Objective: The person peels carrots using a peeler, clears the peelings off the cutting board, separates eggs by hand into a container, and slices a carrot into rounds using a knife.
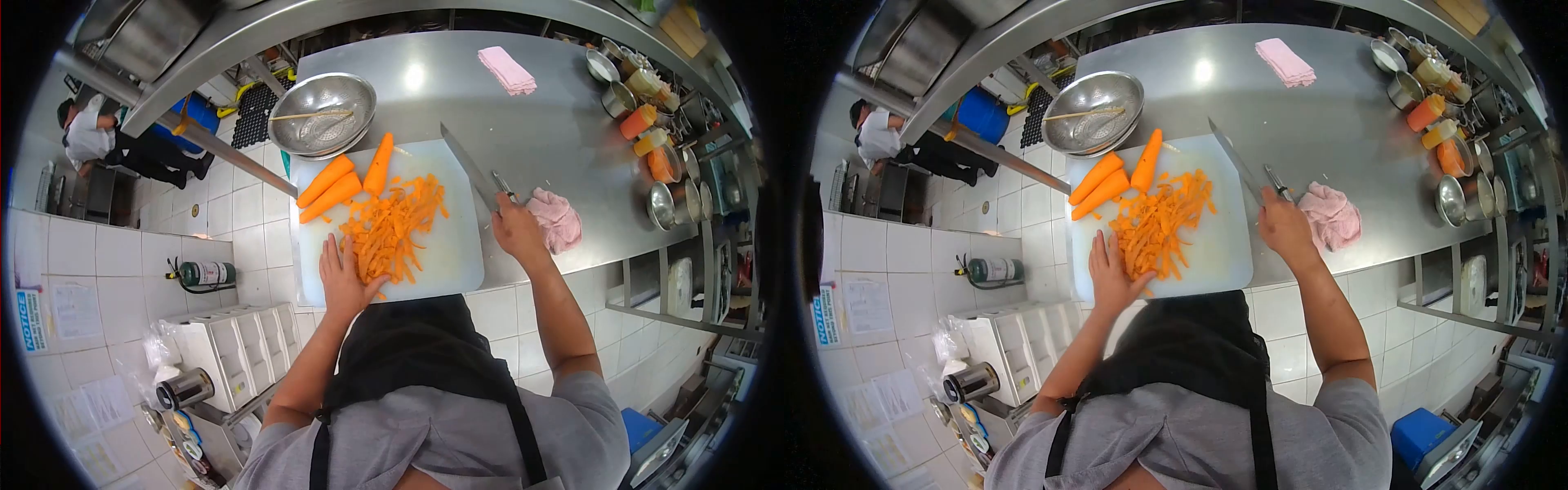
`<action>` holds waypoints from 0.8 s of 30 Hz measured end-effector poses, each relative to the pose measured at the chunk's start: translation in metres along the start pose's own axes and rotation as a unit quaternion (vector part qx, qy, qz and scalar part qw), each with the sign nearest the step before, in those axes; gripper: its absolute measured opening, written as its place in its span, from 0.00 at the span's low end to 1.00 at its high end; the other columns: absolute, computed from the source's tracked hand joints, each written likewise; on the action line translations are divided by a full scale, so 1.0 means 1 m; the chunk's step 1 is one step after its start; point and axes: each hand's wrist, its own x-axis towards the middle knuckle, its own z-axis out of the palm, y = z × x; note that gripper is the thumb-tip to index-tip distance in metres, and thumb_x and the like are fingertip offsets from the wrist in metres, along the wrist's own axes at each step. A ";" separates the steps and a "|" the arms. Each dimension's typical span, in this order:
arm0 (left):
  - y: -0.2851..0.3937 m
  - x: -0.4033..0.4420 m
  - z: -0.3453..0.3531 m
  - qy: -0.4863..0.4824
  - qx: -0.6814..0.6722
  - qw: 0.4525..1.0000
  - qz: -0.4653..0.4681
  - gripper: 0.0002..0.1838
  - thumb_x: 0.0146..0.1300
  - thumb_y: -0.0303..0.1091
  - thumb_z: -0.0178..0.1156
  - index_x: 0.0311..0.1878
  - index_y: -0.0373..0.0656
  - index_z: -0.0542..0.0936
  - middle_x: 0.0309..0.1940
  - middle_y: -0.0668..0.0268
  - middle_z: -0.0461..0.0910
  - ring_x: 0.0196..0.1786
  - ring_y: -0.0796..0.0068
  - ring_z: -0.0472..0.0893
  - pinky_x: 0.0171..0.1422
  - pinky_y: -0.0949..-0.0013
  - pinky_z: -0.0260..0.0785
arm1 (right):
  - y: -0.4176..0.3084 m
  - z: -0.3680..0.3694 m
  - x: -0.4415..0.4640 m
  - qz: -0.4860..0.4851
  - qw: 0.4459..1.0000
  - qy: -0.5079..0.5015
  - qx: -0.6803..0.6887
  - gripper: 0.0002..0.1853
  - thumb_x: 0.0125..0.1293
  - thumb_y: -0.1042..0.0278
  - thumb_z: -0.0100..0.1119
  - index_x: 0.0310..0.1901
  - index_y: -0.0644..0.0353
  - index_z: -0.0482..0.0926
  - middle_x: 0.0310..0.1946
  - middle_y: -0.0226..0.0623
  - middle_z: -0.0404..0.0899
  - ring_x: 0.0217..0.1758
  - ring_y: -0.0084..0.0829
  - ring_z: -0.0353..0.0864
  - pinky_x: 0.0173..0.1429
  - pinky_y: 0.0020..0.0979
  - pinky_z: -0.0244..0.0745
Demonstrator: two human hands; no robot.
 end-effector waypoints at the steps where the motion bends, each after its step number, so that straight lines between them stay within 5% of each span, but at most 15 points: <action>1: -0.004 0.004 0.000 0.003 -0.002 1.000 -0.002 0.66 0.52 0.65 0.79 0.84 0.37 0.56 0.82 0.33 0.52 0.82 0.29 0.56 0.83 0.36 0.51 | -0.001 0.007 0.000 -0.038 0.997 -0.001 -0.074 0.15 0.66 0.72 0.61 0.53 0.65 0.74 0.36 0.54 0.84 0.37 0.58 0.87 0.41 0.53 0.83; 10: -0.030 0.021 0.001 -0.013 -0.037 0.998 0.047 0.70 0.48 0.69 0.79 0.84 0.37 0.55 0.82 0.32 0.53 0.83 0.30 0.56 0.85 0.36 0.49 | -0.071 0.045 -0.063 -0.106 0.971 -0.050 -0.207 0.14 0.65 0.75 0.59 0.51 0.65 0.73 0.34 0.50 0.85 0.32 0.51 0.90 0.37 0.46 0.86; 19: -0.070 0.049 -0.006 -0.069 -0.121 0.978 0.157 0.72 0.46 0.75 0.76 0.84 0.35 0.56 0.80 0.32 0.56 0.83 0.31 0.55 0.86 0.37 0.47 | -0.161 0.070 -0.127 0.007 0.987 -0.069 -0.146 0.15 0.67 0.70 0.59 0.54 0.61 0.77 0.39 0.51 0.86 0.39 0.56 0.88 0.45 0.53 0.84; 24: -0.084 0.047 -0.002 -0.009 -0.234 0.955 0.182 0.53 0.60 0.60 0.74 0.78 0.35 0.65 0.75 0.40 0.65 0.77 0.38 0.65 0.82 0.42 0.56 | -0.160 0.065 -0.125 0.084 0.989 0.056 -0.106 0.15 0.72 0.66 0.57 0.57 0.59 0.79 0.41 0.53 0.86 0.44 0.58 0.86 0.48 0.57 0.81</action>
